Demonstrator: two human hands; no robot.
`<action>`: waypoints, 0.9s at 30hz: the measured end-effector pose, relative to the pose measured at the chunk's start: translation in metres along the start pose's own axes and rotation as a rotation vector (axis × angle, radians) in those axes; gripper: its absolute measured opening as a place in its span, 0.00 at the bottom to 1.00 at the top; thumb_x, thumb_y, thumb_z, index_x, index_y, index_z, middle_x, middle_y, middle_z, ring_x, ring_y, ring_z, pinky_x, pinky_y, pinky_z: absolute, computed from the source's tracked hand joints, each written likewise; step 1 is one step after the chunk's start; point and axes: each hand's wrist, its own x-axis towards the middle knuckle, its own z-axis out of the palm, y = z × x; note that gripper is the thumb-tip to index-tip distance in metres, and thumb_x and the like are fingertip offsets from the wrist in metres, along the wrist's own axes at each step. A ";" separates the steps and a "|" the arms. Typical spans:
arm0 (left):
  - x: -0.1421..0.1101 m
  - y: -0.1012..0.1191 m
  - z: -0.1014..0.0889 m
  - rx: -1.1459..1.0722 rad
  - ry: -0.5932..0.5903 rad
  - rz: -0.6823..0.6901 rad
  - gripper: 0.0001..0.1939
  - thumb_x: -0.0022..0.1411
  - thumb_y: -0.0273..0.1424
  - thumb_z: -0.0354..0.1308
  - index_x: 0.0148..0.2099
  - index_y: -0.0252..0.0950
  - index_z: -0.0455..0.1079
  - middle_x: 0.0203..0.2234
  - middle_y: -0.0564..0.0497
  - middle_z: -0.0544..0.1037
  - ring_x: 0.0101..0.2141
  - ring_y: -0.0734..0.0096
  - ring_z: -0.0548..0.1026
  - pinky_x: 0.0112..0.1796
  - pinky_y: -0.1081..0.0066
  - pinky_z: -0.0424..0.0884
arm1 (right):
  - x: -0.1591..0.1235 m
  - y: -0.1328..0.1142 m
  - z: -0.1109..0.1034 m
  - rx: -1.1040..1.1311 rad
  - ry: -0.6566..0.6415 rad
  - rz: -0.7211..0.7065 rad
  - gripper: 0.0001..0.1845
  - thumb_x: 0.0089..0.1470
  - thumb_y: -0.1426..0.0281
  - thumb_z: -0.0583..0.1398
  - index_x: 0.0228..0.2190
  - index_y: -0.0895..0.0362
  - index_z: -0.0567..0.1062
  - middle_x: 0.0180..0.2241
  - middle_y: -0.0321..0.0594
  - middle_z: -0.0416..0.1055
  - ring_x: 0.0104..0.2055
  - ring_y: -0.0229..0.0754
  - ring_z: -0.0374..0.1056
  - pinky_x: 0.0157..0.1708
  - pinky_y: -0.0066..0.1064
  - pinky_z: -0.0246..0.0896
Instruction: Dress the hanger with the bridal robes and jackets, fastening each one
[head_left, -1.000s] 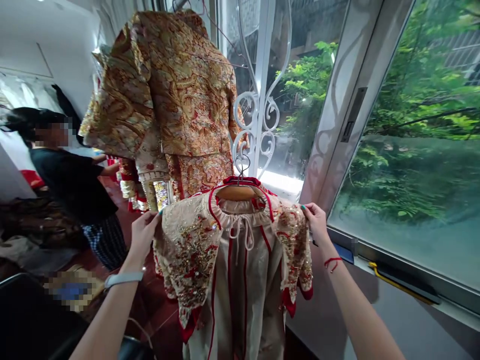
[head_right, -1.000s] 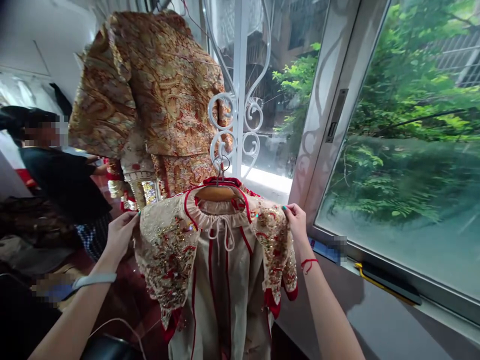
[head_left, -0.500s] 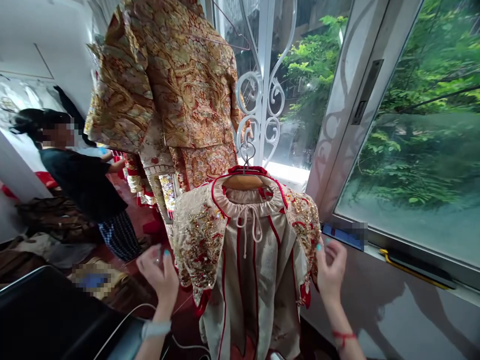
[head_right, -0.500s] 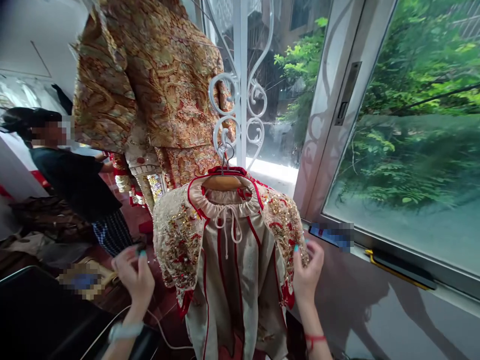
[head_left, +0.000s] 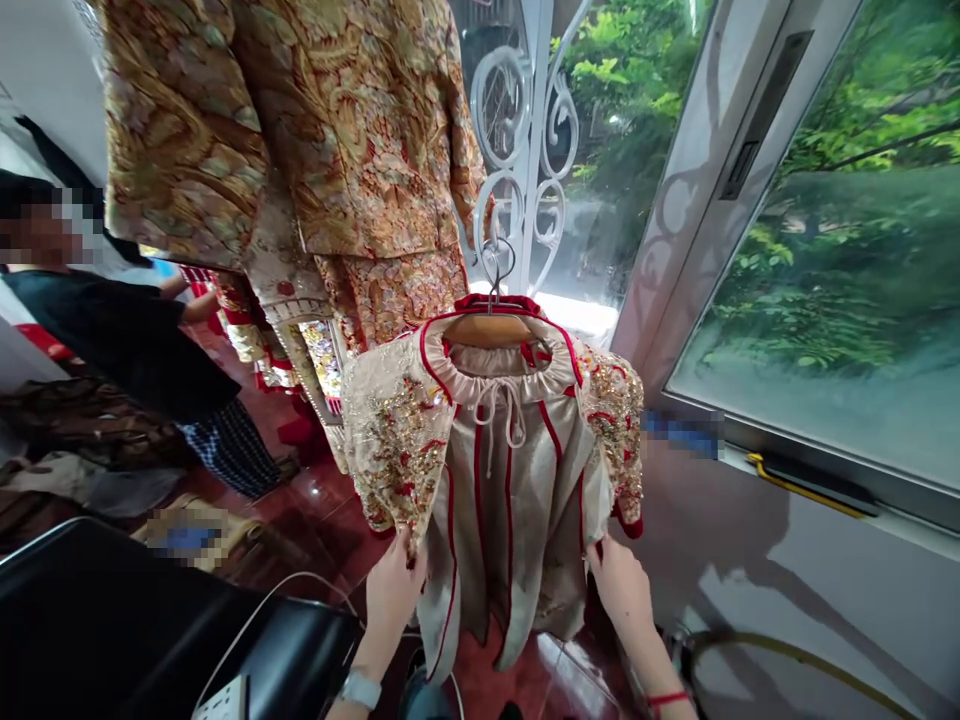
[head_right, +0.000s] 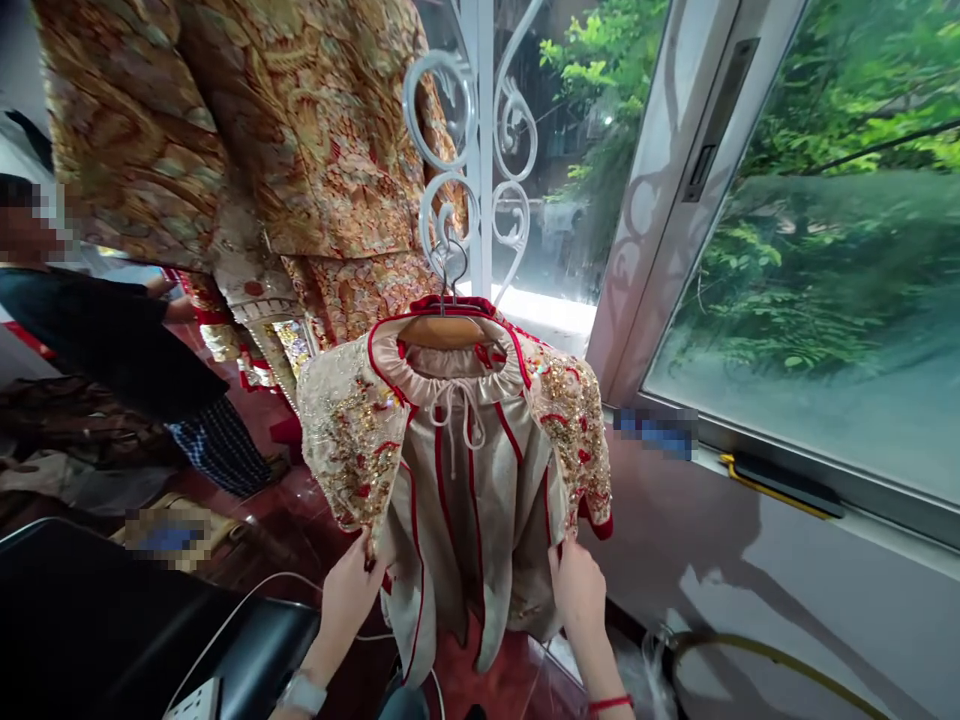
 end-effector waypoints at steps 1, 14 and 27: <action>-0.009 0.008 -0.006 -0.011 -0.053 0.012 0.18 0.61 0.34 0.47 0.48 0.34 0.71 0.39 0.38 0.81 0.37 0.52 0.80 0.37 0.63 0.72 | -0.012 -0.011 -0.007 -0.042 -0.052 -0.021 0.17 0.63 0.70 0.47 0.36 0.59 0.74 0.35 0.53 0.77 0.36 0.51 0.75 0.32 0.35 0.59; -0.040 0.106 0.029 -0.127 -0.228 0.090 0.25 0.60 0.28 0.45 0.59 0.30 0.67 0.43 0.34 0.80 0.40 0.52 0.79 0.40 0.62 0.72 | -0.008 -0.084 0.001 -0.110 -0.257 -0.527 0.15 0.57 0.76 0.53 0.36 0.60 0.79 0.38 0.53 0.79 0.43 0.51 0.76 0.41 0.34 0.63; -0.012 0.075 0.077 -0.741 -0.048 -0.088 0.25 0.54 0.37 0.51 0.53 0.32 0.65 0.54 0.32 0.71 0.57 0.47 0.68 0.59 0.47 0.59 | 0.019 -0.060 0.020 0.180 -0.219 -0.479 0.15 0.60 0.70 0.53 0.29 0.59 0.79 0.32 0.49 0.78 0.38 0.47 0.74 0.39 0.32 0.62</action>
